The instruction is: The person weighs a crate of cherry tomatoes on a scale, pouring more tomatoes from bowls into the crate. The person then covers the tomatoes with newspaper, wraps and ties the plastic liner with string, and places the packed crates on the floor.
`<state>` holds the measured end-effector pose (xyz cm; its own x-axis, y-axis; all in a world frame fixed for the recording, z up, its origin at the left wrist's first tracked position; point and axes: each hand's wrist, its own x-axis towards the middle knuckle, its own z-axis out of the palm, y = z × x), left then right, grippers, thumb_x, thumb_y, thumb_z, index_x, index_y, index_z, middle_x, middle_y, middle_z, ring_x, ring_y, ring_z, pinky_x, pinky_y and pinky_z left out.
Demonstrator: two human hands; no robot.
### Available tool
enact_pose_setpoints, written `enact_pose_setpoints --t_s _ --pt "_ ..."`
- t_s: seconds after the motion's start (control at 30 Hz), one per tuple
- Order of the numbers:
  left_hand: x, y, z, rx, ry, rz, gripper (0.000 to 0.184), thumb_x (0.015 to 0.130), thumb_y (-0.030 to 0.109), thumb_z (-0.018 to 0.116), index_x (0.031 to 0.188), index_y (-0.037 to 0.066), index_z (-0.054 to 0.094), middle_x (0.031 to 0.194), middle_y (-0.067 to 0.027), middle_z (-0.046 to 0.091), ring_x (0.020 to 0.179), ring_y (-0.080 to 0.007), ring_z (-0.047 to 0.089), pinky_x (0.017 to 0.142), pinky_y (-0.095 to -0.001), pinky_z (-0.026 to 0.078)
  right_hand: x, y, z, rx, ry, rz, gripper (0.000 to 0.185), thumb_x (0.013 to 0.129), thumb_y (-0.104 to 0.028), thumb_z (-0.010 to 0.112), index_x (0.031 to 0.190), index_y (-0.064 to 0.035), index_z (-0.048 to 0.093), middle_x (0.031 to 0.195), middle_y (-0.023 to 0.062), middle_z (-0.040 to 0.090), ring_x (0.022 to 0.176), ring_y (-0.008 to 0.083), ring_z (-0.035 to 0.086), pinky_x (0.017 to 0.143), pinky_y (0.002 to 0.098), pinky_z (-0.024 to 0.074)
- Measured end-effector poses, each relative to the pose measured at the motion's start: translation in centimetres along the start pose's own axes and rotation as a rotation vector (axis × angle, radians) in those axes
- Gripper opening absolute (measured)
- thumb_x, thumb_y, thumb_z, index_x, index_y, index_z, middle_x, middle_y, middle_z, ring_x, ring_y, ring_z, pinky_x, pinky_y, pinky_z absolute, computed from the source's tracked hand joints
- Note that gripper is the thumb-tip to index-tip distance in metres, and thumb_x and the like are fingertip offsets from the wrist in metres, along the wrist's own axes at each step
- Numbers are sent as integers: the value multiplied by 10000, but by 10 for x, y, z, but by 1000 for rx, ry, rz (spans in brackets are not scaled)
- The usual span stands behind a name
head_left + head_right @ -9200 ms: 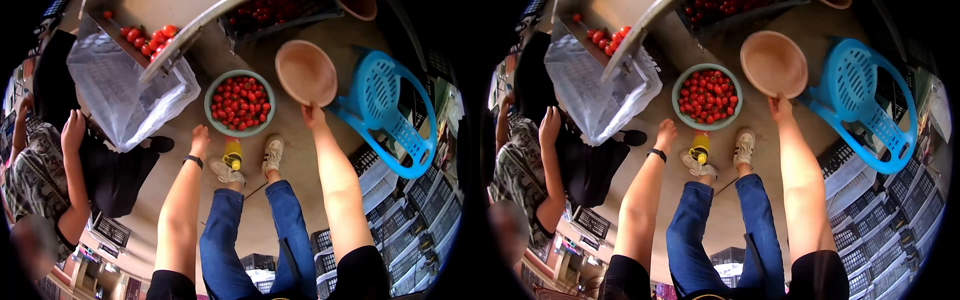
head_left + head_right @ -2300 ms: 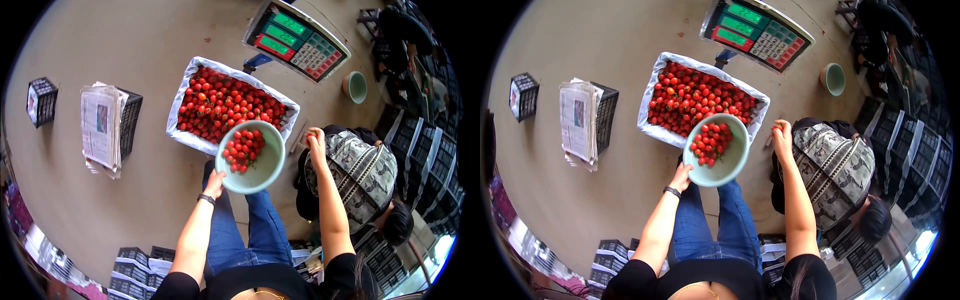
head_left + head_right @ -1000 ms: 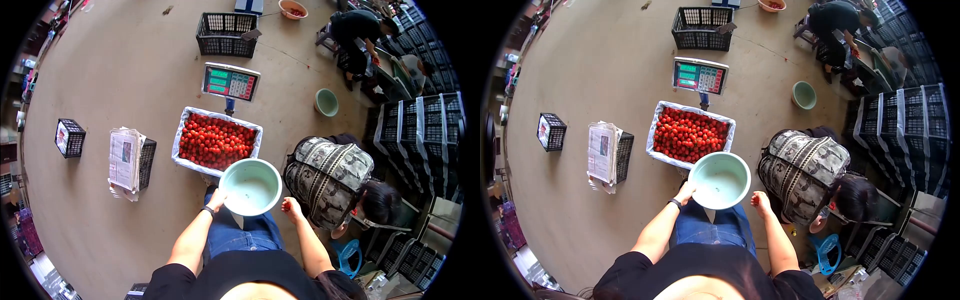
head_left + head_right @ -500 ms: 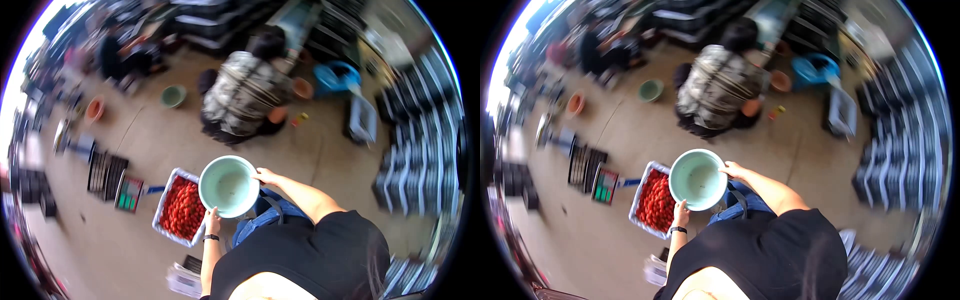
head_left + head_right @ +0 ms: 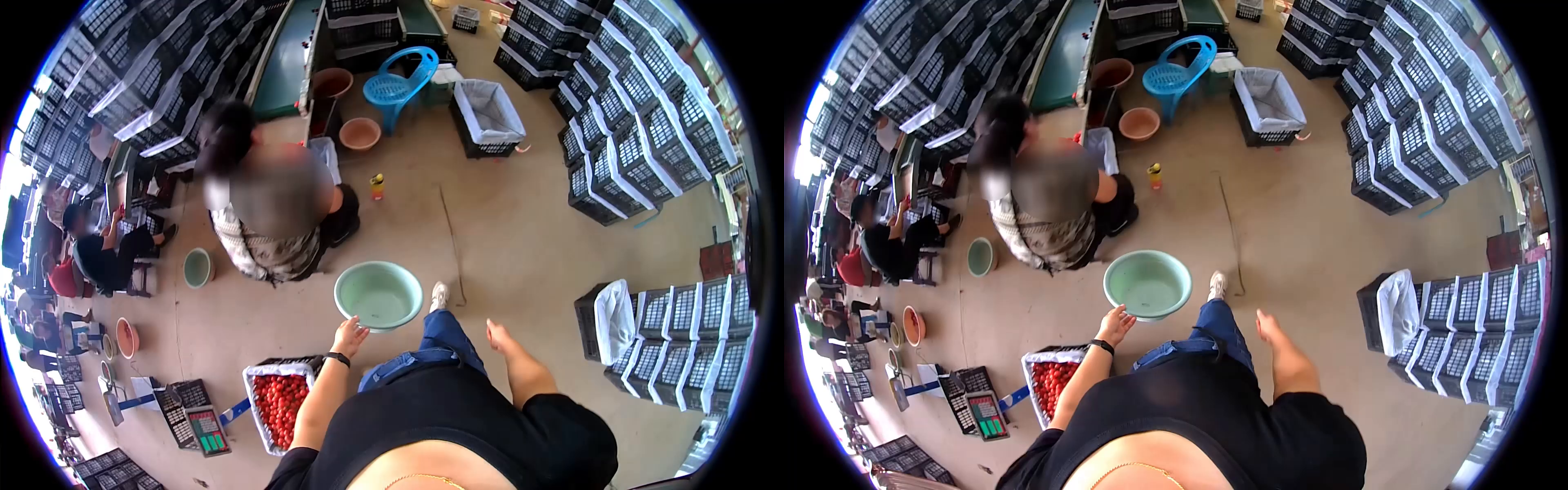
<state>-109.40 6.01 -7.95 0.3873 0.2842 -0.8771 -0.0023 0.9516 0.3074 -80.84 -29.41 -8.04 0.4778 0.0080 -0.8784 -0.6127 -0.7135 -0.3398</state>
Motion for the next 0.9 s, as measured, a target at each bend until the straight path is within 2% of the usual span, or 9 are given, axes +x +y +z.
enact_pose_setpoints --t_s 0.07,0.17,0.27,0.4,0.5,0.57,0.63,0.73,0.9 --pt "26 7 49 -24 20 13 320 819 150 573 1071 33 414 1003 -106 402 837 -221 482 730 -356 503 21 1 -43 64 -80 32 468 888 -475 373 590 -117 418 450 15 359 339 133 287 320 275 216" --pt "69 15 102 -97 23 -28 335 820 154 574 1082 39 400 1024 -117 391 867 -255 479 746 -376 493 51 -31 -85 347 -174 82 383 887 -468 385 763 -112 453 515 20 430 382 130 367 335 267 278" --pt "104 33 160 -128 67 -50 350 819 159 574 1090 42 388 1039 -115 393 859 -264 485 742 -380 493 92 -107 -107 638 -24 -32 271 884 -361 450 821 -97 449 607 43 482 456 140 436 389 278 386" --pt "126 73 232 -61 63 52 336 822 173 563 1082 39 399 1029 -108 416 866 -259 504 734 -369 486 148 -256 -99 802 -135 -68 194 842 -151 493 1007 -51 463 763 96 527 641 195 524 601 323 505" --pt "153 105 268 -49 70 80 304 832 191 546 1062 38 419 1005 -107 437 894 -255 497 745 -365 477 175 -383 -55 750 -269 -216 315 823 -51 498 1131 -33 436 866 129 538 769 207 552 729 338 512" --pt "184 131 282 -51 59 93 286 838 205 535 1047 41 431 984 -103 449 908 -251 491 762 -366 470 179 -476 -15 765 -367 -252 261 823 -24 507 1080 -26 462 870 124 550 792 209 563 746 338 513" --pt "222 160 293 -80 24 125 277 845 221 524 1047 53 436 963 -92 448 907 -242 483 785 -367 461 191 -564 23 671 -536 -339 158 837 -64 527 992 -50 507 853 92 563 746 160 560 716 303 507" --pt "275 203 313 -207 81 101 280 842 235 539 1033 54 446 953 -84 446 868 -228 492 793 -361 461 209 -662 69 401 -547 -333 146 842 -91 540 982 -57 518 855 76 560 741 143 558 695 279 502" --pt "355 286 347 -485 100 123 301 835 247 549 1056 69 447 953 -82 444 864 -233 516 771 -370 471 236 -813 155 323 -567 -311 146 839 -77 526 984 -66 520 844 60 567 735 141 557 649 271 502"
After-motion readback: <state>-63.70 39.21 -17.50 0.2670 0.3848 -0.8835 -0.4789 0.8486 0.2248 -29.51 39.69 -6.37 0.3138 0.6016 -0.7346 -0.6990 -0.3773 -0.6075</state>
